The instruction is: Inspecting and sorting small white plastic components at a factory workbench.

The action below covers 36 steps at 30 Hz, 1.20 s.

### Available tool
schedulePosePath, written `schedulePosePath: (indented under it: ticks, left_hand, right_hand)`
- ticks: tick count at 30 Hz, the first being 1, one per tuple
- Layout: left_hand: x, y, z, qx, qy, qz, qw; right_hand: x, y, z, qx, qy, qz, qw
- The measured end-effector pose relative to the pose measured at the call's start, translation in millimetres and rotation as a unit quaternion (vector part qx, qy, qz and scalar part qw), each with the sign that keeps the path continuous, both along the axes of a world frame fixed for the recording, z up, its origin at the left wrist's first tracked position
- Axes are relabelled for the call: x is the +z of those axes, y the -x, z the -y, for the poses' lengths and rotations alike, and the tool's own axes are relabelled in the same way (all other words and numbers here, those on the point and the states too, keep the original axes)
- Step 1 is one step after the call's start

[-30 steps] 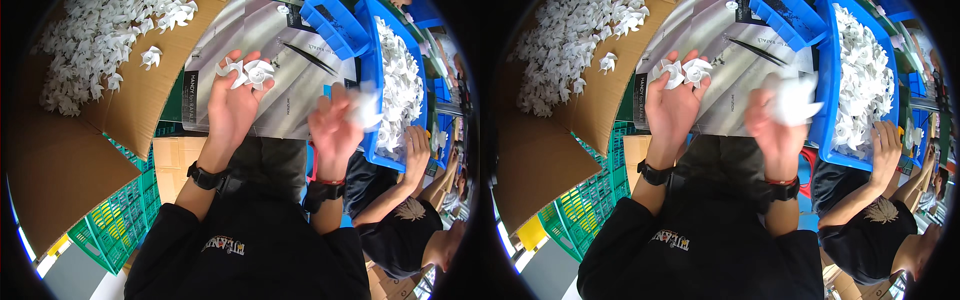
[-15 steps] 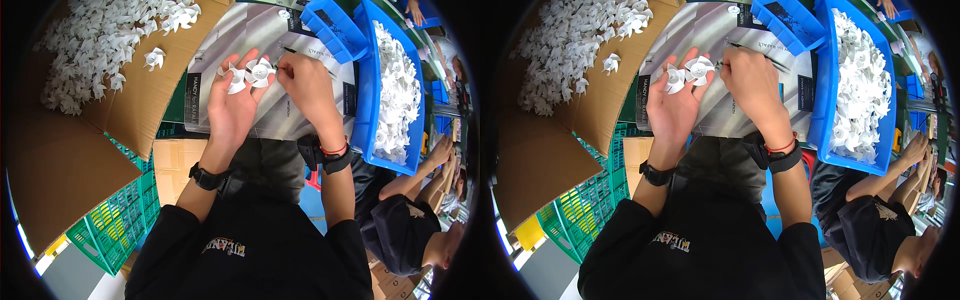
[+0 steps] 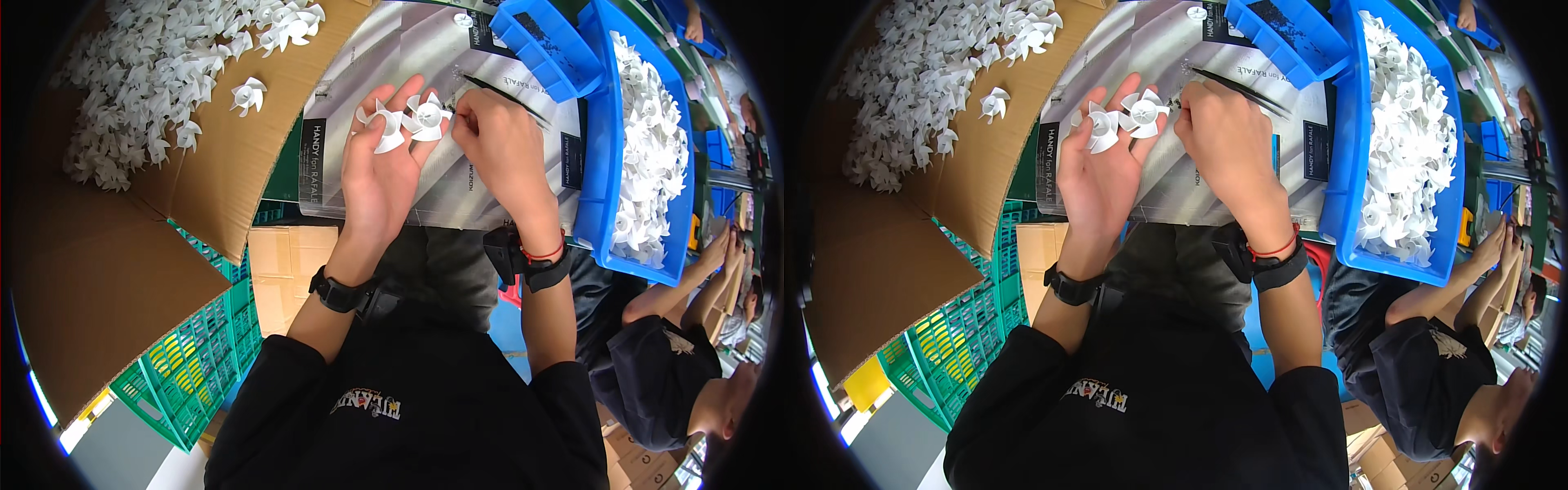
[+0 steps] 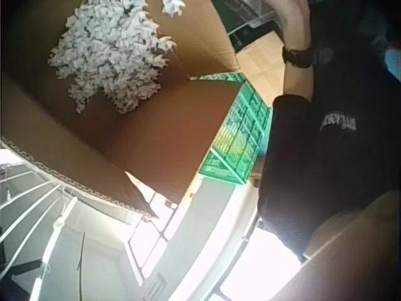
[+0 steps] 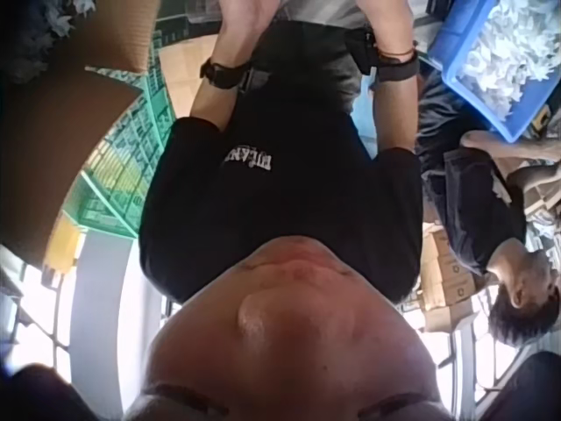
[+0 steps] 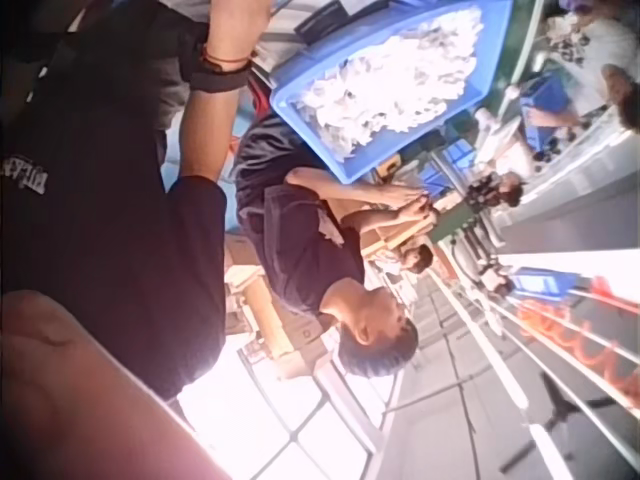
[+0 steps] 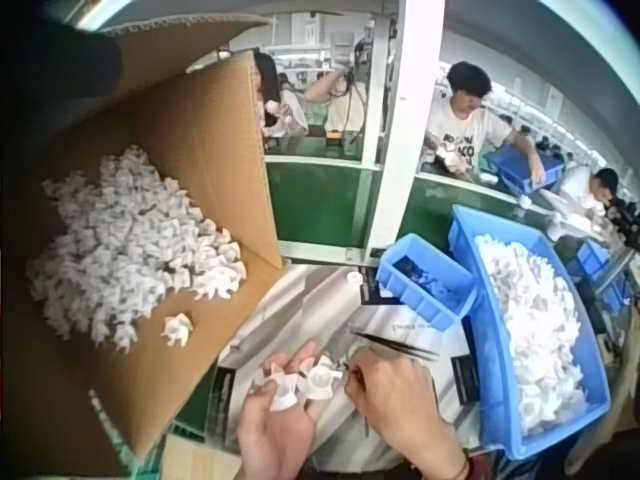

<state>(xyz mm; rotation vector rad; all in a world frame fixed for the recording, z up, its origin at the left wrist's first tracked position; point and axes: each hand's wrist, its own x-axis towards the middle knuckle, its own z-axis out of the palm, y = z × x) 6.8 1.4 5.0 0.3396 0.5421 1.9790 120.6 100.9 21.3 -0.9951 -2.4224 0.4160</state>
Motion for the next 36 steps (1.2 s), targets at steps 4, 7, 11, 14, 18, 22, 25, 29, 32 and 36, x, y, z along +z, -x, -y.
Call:
schedulePosePath:
  ticks: [4,7,11,14,18,22,25,29,32,36]
  left_hand:
    - [0,-1,0,-0.002,0.004,-0.002,1.0]
    - [-1,-2,0,-0.012,0.007,0.002,1.0]
    - [1,-3,0,-0.029,0.003,-0.044,0.999]
    - [2,-6,0,-0.033,0.006,-0.082,0.996]
    - [2,-7,1,-0.034,0.005,-0.095,0.995]
    - [2,-11,1,-0.019,0.016,-0.161,0.987]
    - [3,-13,3,-0.025,0.027,-0.19,0.981]
    - [-3,-10,4,-0.047,0.035,-0.267,0.962]
    - [-4,-8,4,-0.066,0.024,-0.246,0.967]
    - [-4,-2,1,-0.079,0.012,-0.109,0.991]
  right_hand:
    - [1,-7,4,-0.007,0.091,-0.039,0.995]
    - [-2,-8,13,-0.001,0.2,-0.131,0.971]
    - [-4,-4,23,0.007,0.311,-0.264,0.913]
    - [-4,-2,25,-0.012,0.315,-0.271,0.91]
    - [-8,-3,28,-0.012,0.298,-0.276,0.914]
    - [-7,-4,30,-0.019,0.288,-0.27,0.919]
    - [-5,-7,31,-0.019,0.269,-0.263,0.926]
    - [-3,-12,28,0.021,0.221,-0.217,0.951]
    - [-3,-18,23,0.043,0.227,-0.212,0.95]
    - [0,-36,10,0.045,0.333,-0.369,0.867]
